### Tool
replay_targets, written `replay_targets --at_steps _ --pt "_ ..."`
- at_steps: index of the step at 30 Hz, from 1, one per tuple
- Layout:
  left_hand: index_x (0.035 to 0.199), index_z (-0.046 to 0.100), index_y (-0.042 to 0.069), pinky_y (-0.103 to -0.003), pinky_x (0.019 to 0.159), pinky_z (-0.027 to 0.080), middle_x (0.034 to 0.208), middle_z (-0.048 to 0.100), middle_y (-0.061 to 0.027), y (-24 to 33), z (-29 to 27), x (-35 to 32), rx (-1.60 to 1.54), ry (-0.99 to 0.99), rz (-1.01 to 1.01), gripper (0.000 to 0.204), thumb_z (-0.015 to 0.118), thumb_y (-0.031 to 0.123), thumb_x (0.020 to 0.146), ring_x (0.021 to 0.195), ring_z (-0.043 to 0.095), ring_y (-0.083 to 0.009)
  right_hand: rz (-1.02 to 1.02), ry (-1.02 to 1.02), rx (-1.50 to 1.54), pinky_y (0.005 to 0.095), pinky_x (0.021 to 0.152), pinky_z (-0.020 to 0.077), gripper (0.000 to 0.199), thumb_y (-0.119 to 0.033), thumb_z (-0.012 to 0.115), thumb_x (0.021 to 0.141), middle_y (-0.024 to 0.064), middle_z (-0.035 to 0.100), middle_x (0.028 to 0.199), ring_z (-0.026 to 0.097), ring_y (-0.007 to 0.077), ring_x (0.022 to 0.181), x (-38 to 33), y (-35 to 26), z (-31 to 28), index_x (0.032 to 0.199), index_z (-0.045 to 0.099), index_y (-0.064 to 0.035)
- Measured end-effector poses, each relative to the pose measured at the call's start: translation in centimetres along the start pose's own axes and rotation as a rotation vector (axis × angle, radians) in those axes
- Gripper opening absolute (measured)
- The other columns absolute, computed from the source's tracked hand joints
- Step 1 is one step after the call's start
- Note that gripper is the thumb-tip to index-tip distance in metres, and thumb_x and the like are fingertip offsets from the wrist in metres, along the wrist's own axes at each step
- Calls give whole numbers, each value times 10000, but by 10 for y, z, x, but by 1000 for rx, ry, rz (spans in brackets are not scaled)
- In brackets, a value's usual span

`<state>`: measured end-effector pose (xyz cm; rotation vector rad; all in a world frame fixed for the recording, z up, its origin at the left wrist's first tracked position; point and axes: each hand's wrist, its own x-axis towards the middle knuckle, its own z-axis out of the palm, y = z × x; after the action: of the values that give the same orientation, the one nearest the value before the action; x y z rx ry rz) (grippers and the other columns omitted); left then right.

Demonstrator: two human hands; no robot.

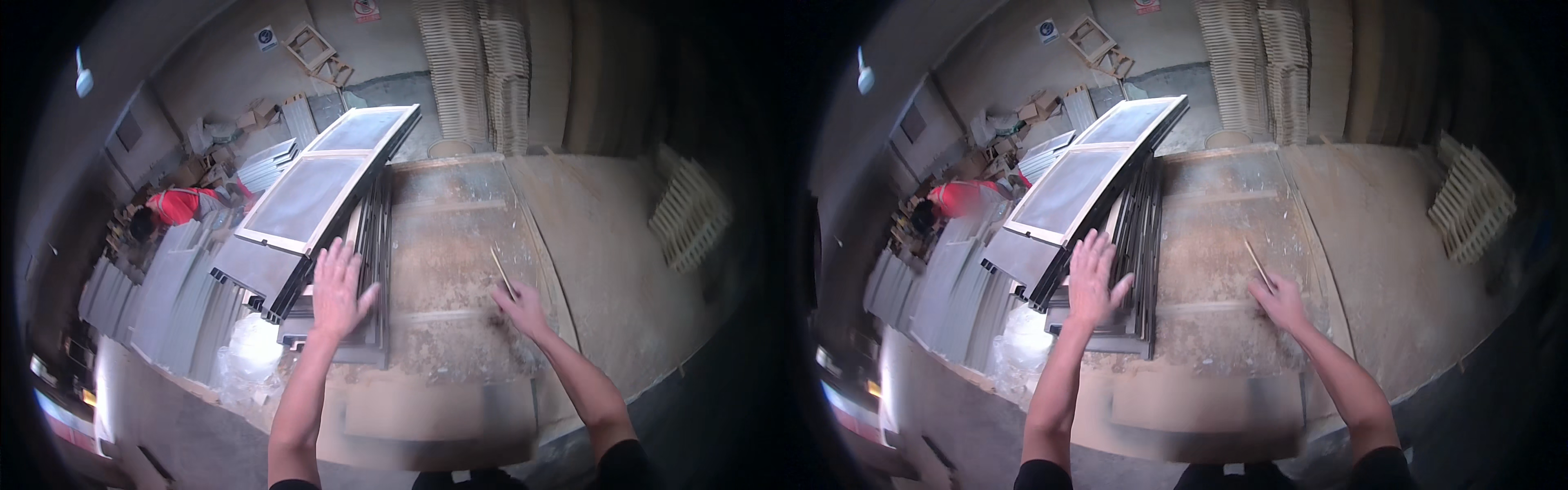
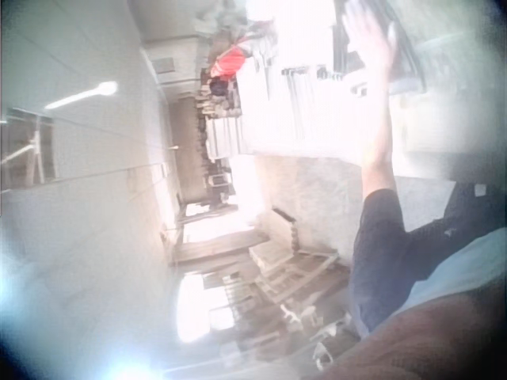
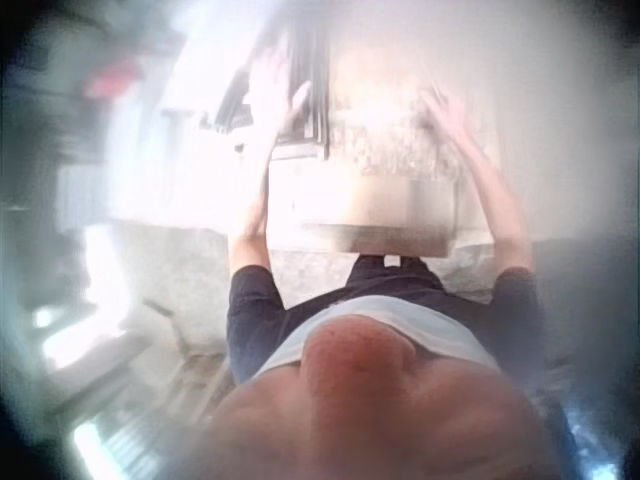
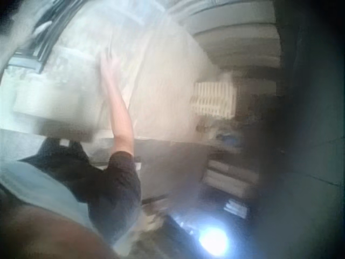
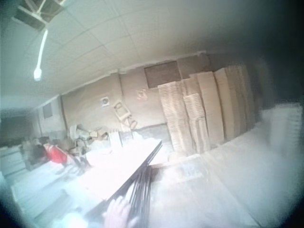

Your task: The person repeatedly picks up rectangular window frames, places them on a workbench, and uses a small hammer to tap the frame edges. They then carry the frames to a nearby stack and place them on top of other frames. The process is repeated multiple times in a workshop setting.

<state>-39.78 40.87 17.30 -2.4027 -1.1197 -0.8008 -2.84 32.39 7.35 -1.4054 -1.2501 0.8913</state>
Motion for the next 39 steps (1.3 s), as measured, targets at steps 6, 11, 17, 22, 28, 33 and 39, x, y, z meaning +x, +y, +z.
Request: replay_targets --at_steps 6,11,17,22,28,33,39 --pt "1180 637 -42 -452 1066 458 1349 598 -194 -3 28 -18 -144 21 -136 548 816 264 762 1299 545 -371 12 -103 17 247 512 405 518 -480 721 909 75 713 874 650 102 662 199 -94 97 1042 684 19" --pt "1175 647 -27 -447 1051 468 1353 600 -184 -7 27 -16 -200 14 -161 524 811 255 765 1305 548 -352 223 -106 176 240 469 338 756 -655 722 827 116 728 994 688 127 683 267 -143 176 1140 655 30" --pt "1167 656 -14 -453 1033 470 1362 597 -170 -11 34 -23 -208 10 -191 508 810 247 760 1329 535 -332 177 -98 324 264 450 529 576 -403 852 779 158 719 895 686 177 598 309 -143 230 1010 670 91" --pt "1160 659 -7 -453 1015 478 1364 595 -164 -11 34 -22 -220 40 -187 507 811 245 747 1304 551 -331 219 -17 223 242 410 253 361 -460 775 800 -21 542 668 497 87 458 324 -133 235 826 640 -127" --pt "1131 659 12 -426 930 485 1168 643 -134 -7 34 -27 -185 -31 -247 459 777 293 788 1107 605 -308 216 4 382 247 394 268 258 -333 746 778 -15 536 671 408 82 457 299 -134 204 862 634 -115" --pt "1097 660 51 -409 935 473 1152 657 -129 6 28 -37 -201 175 -135 418 805 261 766 1121 607 -321 199 13 466 228 371 280 220 -263 749 797 -12 560 692 433 70 469 281 -136 174 873 625 -97" --pt "1206 641 73 -578 1124 328 1340 609 -139 2 -23 -4 99 430 -197 511 785 343 797 1355 471 -359 178 -1 443 227 380 257 251 -282 787 807 -6 572 707 425 59 487 270 -130 157 863 623 -100"
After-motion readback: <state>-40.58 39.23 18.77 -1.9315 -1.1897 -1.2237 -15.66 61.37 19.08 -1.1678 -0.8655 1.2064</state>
